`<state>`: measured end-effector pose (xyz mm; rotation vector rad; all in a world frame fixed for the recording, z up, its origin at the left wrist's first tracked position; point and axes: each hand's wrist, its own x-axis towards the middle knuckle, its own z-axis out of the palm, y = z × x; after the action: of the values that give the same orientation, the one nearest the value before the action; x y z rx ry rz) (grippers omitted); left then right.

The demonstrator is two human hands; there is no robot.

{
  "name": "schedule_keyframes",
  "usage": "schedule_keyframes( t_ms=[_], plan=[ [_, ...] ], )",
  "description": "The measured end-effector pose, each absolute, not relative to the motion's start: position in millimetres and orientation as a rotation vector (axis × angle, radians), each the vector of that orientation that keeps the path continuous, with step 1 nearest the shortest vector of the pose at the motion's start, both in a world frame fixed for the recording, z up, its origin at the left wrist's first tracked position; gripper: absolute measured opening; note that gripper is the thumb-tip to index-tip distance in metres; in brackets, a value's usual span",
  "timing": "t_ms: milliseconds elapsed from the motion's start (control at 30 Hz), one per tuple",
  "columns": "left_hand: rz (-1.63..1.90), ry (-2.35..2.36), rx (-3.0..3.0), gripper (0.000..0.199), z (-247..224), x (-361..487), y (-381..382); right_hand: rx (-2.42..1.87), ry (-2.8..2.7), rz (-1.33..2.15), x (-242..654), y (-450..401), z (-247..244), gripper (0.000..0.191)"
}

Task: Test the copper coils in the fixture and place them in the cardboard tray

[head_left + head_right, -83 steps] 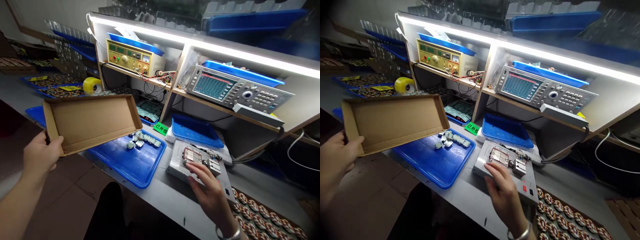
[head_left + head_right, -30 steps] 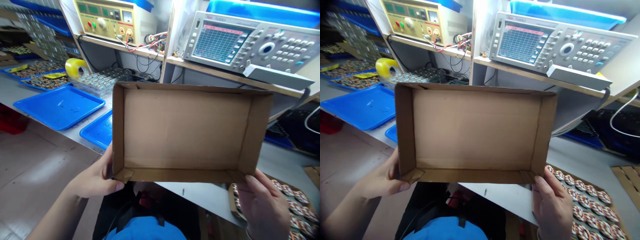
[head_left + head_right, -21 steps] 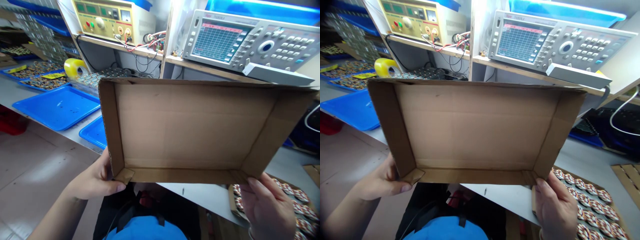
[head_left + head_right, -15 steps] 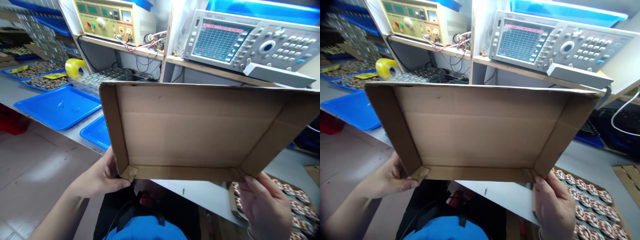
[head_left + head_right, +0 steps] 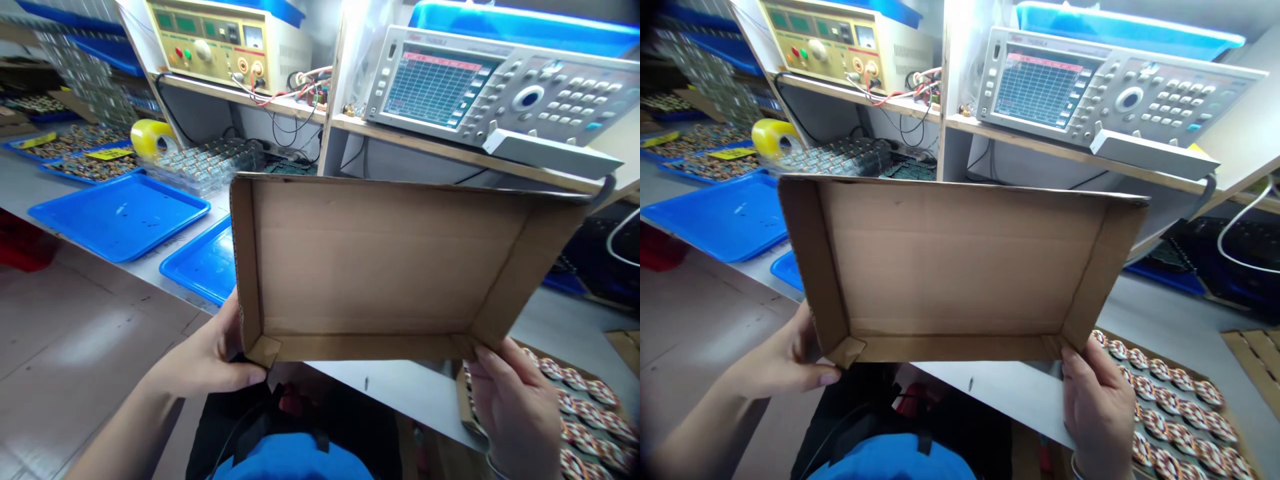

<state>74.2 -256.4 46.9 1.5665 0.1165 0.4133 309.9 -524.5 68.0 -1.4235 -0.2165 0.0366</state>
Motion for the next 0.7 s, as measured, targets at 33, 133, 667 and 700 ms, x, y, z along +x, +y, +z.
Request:
schedule_keyframes(
  t_ms=[33, 133, 667, 700],
  plan=[
    [0.431, 0.139, 1.578, 0.094, 47, 75, -256, -1.429, -0.216, 0.037, 310, -525, 67, 0.035],
    [0.478, 0.263, 1.602, 0.091, 45, 82, -255, -1.461, -0.253, 0.023, 308, -524, 67, 0.039],
    [0.228, 0.116, 1.626, 0.073, 78, 192, -293, -1.685, -0.125, -0.133, 356, -597, 120, 0.040],
    [0.183, 0.049, 1.640, 0.076, 82, 205, -306, -1.699, -0.083, -0.199, 361, -614, 124, 0.039]
  ],
)
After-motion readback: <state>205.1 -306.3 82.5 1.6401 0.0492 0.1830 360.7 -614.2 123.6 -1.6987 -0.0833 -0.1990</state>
